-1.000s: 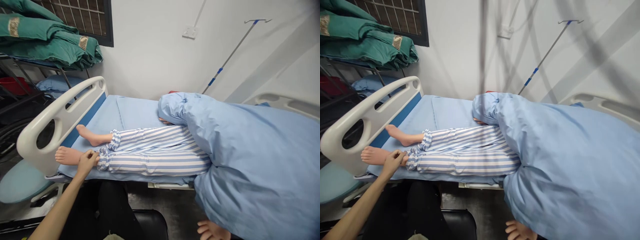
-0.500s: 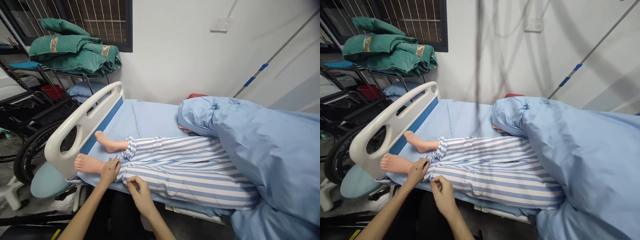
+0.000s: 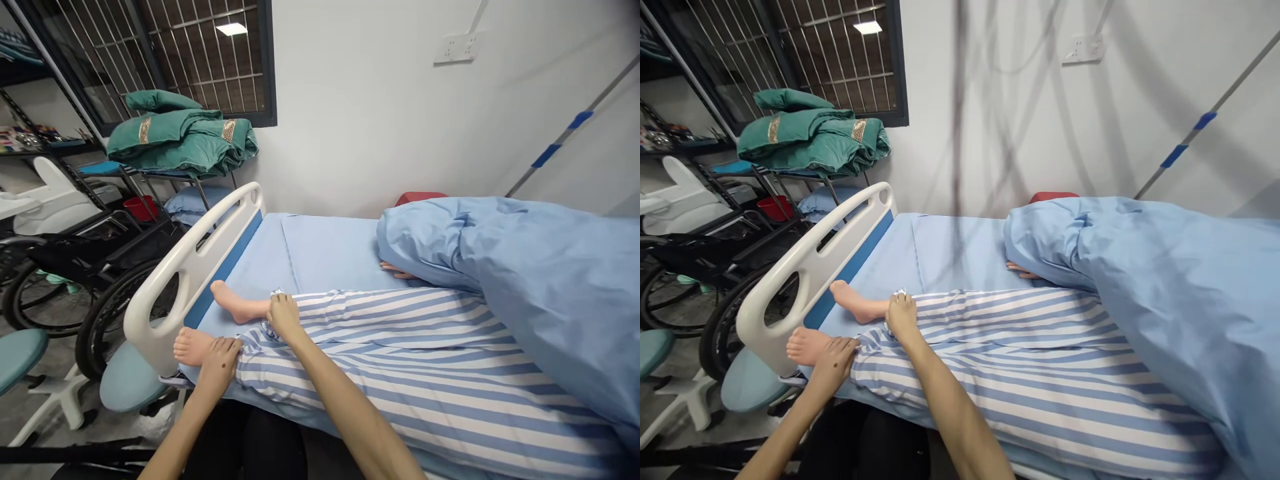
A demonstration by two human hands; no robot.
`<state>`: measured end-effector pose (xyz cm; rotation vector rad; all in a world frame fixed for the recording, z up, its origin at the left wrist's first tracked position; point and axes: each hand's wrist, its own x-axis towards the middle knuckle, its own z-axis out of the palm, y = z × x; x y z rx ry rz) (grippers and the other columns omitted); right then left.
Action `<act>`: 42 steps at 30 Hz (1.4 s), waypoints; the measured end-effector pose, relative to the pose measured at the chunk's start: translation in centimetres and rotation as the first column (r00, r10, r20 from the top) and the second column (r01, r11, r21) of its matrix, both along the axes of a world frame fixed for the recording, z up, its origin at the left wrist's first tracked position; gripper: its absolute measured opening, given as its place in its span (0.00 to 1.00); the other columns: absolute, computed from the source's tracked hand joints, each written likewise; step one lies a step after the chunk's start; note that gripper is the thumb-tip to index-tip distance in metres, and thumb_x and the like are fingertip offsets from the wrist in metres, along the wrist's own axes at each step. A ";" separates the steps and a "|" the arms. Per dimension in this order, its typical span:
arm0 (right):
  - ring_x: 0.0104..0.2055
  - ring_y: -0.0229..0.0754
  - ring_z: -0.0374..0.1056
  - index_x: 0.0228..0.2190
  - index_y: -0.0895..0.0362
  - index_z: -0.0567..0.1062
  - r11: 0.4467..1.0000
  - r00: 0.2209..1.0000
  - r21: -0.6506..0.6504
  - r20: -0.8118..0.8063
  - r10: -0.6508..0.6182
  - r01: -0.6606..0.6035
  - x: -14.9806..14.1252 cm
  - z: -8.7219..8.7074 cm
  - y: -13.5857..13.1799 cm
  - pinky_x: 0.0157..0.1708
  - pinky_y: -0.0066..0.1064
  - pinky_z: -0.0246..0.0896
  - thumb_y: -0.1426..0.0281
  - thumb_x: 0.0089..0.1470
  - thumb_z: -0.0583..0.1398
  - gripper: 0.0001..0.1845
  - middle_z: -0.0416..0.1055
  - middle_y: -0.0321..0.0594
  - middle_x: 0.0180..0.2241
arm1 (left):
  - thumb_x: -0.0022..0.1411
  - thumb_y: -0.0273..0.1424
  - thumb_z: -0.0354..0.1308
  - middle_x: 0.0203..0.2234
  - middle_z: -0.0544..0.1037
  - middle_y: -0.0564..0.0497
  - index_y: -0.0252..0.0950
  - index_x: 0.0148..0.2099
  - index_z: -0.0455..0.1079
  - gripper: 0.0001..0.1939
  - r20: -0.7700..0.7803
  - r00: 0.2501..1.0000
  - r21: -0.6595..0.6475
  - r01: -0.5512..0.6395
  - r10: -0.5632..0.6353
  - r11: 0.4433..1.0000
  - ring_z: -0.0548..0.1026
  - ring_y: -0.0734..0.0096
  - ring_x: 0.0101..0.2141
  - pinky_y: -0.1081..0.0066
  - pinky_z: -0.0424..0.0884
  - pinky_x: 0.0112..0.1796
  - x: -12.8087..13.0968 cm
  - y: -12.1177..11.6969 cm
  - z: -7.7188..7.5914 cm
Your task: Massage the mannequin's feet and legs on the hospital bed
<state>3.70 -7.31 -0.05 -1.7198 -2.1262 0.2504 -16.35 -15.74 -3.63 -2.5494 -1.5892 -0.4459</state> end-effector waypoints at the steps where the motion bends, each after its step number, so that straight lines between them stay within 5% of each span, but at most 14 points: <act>1: 0.47 0.47 0.57 0.44 0.60 0.69 1.000 0.999 -0.013 0.045 -0.010 0.011 -0.2 -0.5 0.6 0.44 0.35 0.53 0.70 0.52 0.55 0.16 0.65 0.51 0.44 | 0.58 0.23 0.45 0.36 0.74 0.47 0.37 0.44 0.68 0.14 0.001 1.000 0.012 0.006 -0.006 1.000 0.70 0.66 0.38 0.61 0.61 0.47 -0.1 -0.2 0.0; 5: 0.48 0.46 0.56 0.43 0.59 0.70 1.000 0.993 0.007 0.114 -0.012 0.011 -0.8 -2.2 1.4 0.43 0.35 0.52 0.73 0.53 0.54 0.14 0.64 0.51 0.45 | 0.56 0.21 0.45 0.38 0.74 0.49 0.39 0.43 0.68 0.16 0.046 0.999 -0.007 0.025 -0.025 1.000 0.69 0.67 0.41 0.59 0.57 0.52 0.1 -0.8 -0.5; 10: 0.45 0.44 0.59 0.39 0.58 0.71 0.999 0.996 0.016 0.081 0.035 -0.036 -1.2 -2.8 1.6 0.42 0.33 0.51 0.77 0.52 0.53 0.13 0.67 0.47 0.41 | 0.52 0.17 0.43 0.38 0.73 0.47 0.37 0.42 0.68 0.19 0.119 0.993 -0.117 0.016 -0.002 0.993 0.68 0.65 0.41 0.64 0.63 0.44 0.9 -1.2 -0.6; 20: 0.37 0.37 0.67 0.34 0.56 0.74 0.993 0.942 -0.107 -0.335 0.001 -0.039 -4.1 -0.9 3.6 0.35 0.24 0.53 0.78 0.50 0.53 0.12 0.74 0.39 0.34 | 0.48 0.14 0.41 0.38 0.73 0.47 0.35 0.39 0.69 0.22 0.049 0.996 -0.212 -0.060 0.072 0.975 0.67 0.66 0.39 0.65 0.64 0.41 0.2 -1.5 0.8; 28: 0.33 0.36 0.68 0.28 0.54 0.75 0.989 0.886 -0.126 -0.463 0.011 -0.078 -7.4 -0.5 4.2 0.32 0.23 0.55 0.77 0.46 0.55 0.10 0.75 0.35 0.31 | 0.52 0.18 0.45 0.45 0.71 0.47 0.36 0.40 0.69 0.17 -0.060 0.986 0.007 -0.155 0.155 0.988 0.67 0.62 0.40 0.62 0.65 0.41 -0.8 -3.1 0.4; 35: 0.30 0.34 0.67 0.26 0.56 0.74 0.988 0.743 -0.096 -0.669 0.028 -0.123 -9.6 0.5 5.3 0.29 0.21 0.56 0.77 0.46 0.55 0.09 0.73 0.32 0.27 | 0.55 0.23 0.46 0.38 0.72 0.47 0.37 0.35 0.68 0.10 0.111 0.989 0.023 -0.099 0.096 0.995 0.69 0.64 0.38 0.64 0.66 0.39 1.0 -2.6 2.9; 38: 0.28 0.34 0.67 0.29 0.56 0.75 0.959 0.725 -0.061 -0.668 0.167 -0.277 -9.6 1.6 5.4 0.27 0.21 0.56 0.77 0.44 0.57 0.09 0.72 0.31 0.25 | 0.56 0.24 0.45 0.34 0.73 0.47 0.36 0.35 0.68 0.10 0.223 0.972 -0.043 -0.070 0.078 0.997 0.69 0.65 0.37 0.63 0.66 0.40 2.4 -1.0 3.8; 42: 0.29 0.35 0.67 0.30 0.55 0.75 0.855 0.699 -0.005 -0.578 0.421 -0.519 -8.0 2.5 4.9 0.27 0.22 0.55 0.71 0.44 0.59 0.07 0.72 0.31 0.25 | 0.56 0.26 0.45 0.33 0.74 0.47 0.36 0.34 0.69 0.11 0.379 0.922 -0.170 -0.016 0.081 0.985 0.70 0.63 0.38 0.61 0.65 0.43 4.5 2.0 4.4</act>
